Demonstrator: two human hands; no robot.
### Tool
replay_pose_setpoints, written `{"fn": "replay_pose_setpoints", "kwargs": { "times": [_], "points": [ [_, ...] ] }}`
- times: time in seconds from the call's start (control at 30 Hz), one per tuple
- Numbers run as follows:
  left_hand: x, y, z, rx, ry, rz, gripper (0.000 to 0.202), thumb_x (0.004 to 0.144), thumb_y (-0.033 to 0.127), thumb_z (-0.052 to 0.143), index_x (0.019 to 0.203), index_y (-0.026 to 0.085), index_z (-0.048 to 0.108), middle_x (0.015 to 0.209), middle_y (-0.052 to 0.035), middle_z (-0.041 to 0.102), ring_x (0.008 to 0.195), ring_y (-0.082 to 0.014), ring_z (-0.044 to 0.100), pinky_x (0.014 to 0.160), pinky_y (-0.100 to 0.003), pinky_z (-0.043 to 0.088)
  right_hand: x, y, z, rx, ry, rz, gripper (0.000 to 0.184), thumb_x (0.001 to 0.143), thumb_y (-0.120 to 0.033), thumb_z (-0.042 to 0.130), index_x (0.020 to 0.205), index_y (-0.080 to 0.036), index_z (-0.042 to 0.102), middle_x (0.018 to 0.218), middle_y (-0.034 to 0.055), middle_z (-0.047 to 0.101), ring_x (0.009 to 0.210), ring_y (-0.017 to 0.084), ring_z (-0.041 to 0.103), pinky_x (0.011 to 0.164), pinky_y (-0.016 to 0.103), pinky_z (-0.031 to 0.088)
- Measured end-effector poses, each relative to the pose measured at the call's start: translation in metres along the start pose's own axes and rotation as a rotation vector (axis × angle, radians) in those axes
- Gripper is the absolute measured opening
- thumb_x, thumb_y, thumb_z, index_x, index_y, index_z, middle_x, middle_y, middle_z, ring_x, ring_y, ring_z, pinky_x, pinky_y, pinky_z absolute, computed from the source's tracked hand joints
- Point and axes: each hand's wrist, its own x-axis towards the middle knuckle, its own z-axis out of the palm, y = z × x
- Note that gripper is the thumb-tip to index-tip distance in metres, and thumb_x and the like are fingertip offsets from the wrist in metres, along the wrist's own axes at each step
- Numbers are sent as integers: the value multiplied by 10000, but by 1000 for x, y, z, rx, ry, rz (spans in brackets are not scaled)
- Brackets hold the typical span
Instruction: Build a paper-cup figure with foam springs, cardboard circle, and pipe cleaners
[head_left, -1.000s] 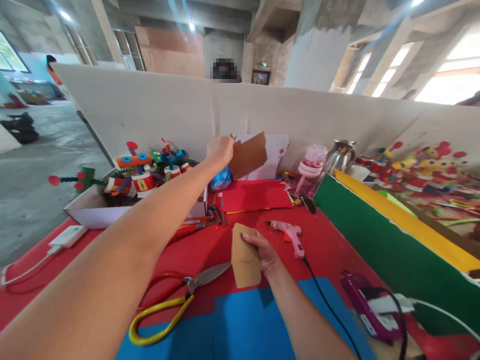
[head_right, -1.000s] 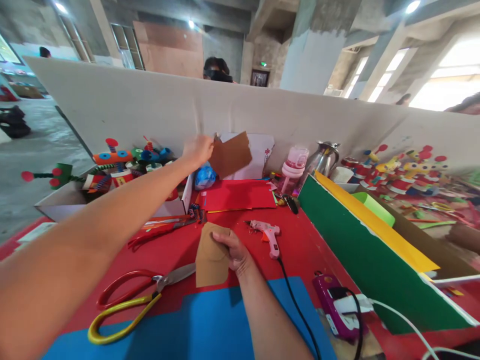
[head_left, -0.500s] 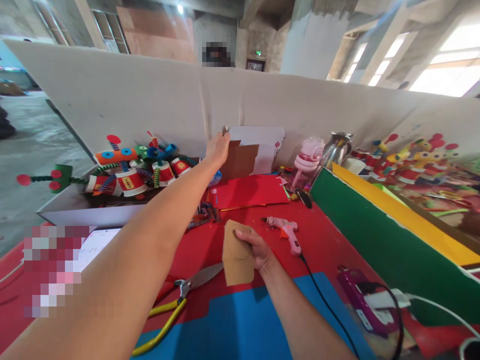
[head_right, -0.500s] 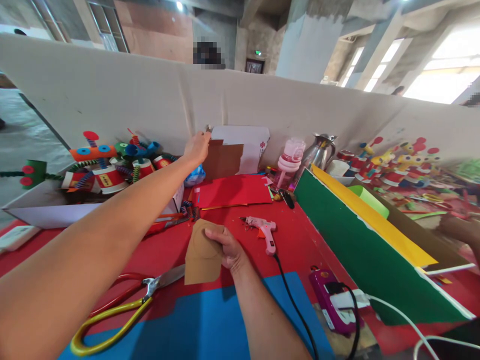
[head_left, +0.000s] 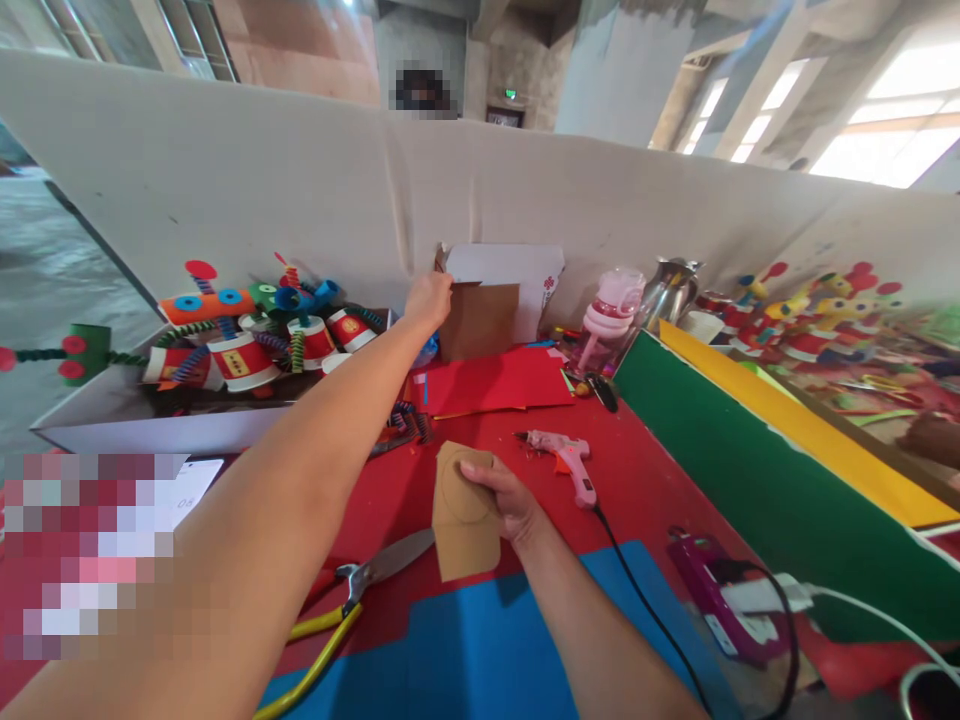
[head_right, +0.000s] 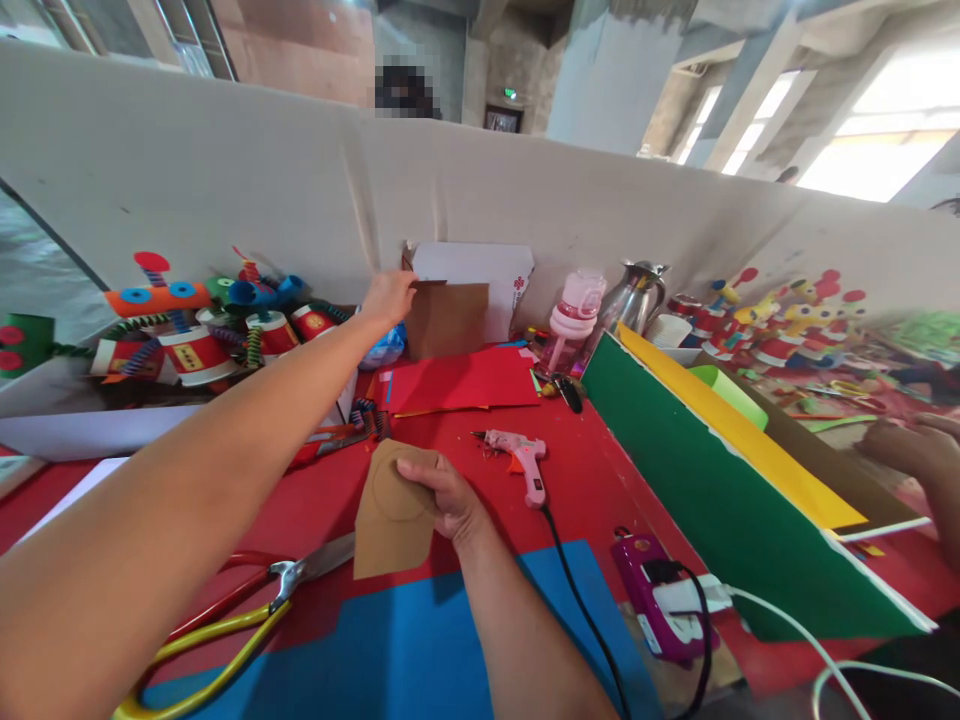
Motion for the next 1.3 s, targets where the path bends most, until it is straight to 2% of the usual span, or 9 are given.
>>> {"fn": "replay_pose_setpoints", "kwargs": {
  "times": [0.13, 0.27, 0.47, 0.63, 0.8, 0.9, 1.07, 1.3],
  "points": [
    [-5, 1, 1, 15, 84, -29, 332, 869, 158, 442, 1134, 158, 643, 1151, -163, 650, 1061, -237, 581, 947, -396, 423, 1, 1, -2, 2, -3, -3, 303, 582, -325, 853, 781, -138, 722, 687, 12, 732, 610, 122, 667, 632, 225, 505],
    [-7, 8, -3, 46, 107, -43, 342, 874, 131, 390, 1031, 162, 692, 1115, -154, 659, 979, -218, 596, 906, -378, 441, 1, 2, -2, -8, -24, 21, 318, 588, -328, 851, 802, -131, 723, 693, 16, 729, 610, 119, 663, 642, 227, 497],
    [3, 20, -12, 112, 69, -147, 399, 925, 129, 305, 1051, 50, 676, 1114, -198, 641, 1056, -264, 592, 904, -371, 408, 0, 1, -1, -29, -8, 25, 345, 557, -358, 866, 787, -138, 732, 673, 7, 722, 594, 110, 649, 628, 220, 490],
    [10, 22, -14, 108, 86, -202, 427, 950, 157, 270, 1153, 91, 639, 1191, -216, 605, 1105, -310, 580, 920, -420, 402, 0, 0, -1, -25, -21, 37, 344, 563, -362, 866, 779, -133, 728, 663, 2, 716, 582, 98, 643, 621, 210, 487],
    [2, 19, -10, 176, -16, -191, 404, 947, 177, 301, 1145, 106, 645, 1145, -195, 627, 1102, -311, 575, 923, -424, 420, 1, 2, -1, -8, -5, 46, 348, 550, -357, 873, 773, -135, 726, 680, 6, 723, 592, 103, 652, 620, 211, 491],
    [-5, 19, -12, 190, 12, -181, 348, 928, 184, 383, 1193, 131, 602, 1231, -165, 585, 1100, -279, 572, 921, -386, 431, 2, 3, -2, -3, -1, 48, 352, 544, -352, 874, 774, -131, 727, 680, 11, 725, 586, 107, 653, 607, 212, 490],
    [-14, 23, -21, 197, 50, -124, 414, 901, 174, 431, 1310, 199, 492, 1332, -126, 526, 1062, -280, 590, 884, -395, 457, 1, 3, -2, 6, -2, 40, 345, 561, -332, 862, 799, -123, 725, 687, 18, 727, 599, 116, 659, 627, 224, 496],
    [-37, 30, -40, 125, 58, -20, 438, 892, 162, 404, 1310, 228, 516, 1381, -122, 496, 1111, -291, 572, 898, -419, 457, 2, -1, -2, 34, 105, -38, 325, 568, -329, 838, 811, -146, 721, 671, 10, 727, 604, 137, 661, 666, 255, 512]
  ]
}}
